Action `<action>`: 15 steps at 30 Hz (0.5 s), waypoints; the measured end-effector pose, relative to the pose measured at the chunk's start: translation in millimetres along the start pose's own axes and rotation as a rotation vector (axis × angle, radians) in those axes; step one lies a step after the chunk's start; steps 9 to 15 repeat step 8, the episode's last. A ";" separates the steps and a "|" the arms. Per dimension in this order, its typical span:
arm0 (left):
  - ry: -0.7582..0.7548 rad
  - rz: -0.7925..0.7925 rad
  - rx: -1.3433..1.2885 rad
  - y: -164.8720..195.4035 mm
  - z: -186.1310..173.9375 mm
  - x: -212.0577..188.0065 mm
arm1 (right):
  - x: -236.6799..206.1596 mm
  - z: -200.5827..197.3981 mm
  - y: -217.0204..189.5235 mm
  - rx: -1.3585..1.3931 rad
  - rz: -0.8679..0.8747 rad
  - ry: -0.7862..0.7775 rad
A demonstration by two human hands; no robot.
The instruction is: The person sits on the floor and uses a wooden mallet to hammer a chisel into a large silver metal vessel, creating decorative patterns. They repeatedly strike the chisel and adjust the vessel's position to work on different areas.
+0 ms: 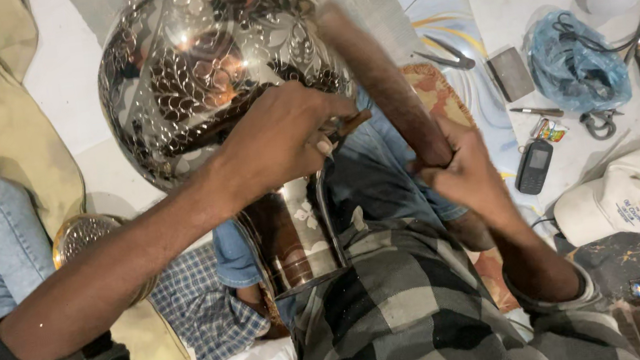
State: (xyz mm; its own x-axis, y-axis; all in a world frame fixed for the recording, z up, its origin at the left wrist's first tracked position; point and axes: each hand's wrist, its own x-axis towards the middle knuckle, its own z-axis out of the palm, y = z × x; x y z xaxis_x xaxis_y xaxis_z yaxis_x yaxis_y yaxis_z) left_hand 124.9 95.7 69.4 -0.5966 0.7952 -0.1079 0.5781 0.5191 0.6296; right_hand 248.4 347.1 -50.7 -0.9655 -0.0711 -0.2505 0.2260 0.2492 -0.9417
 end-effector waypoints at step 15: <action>-0.168 0.077 0.068 3.2 -7.2 13.0 | -24.1 44.2 67.7 0.177 0.040 0.117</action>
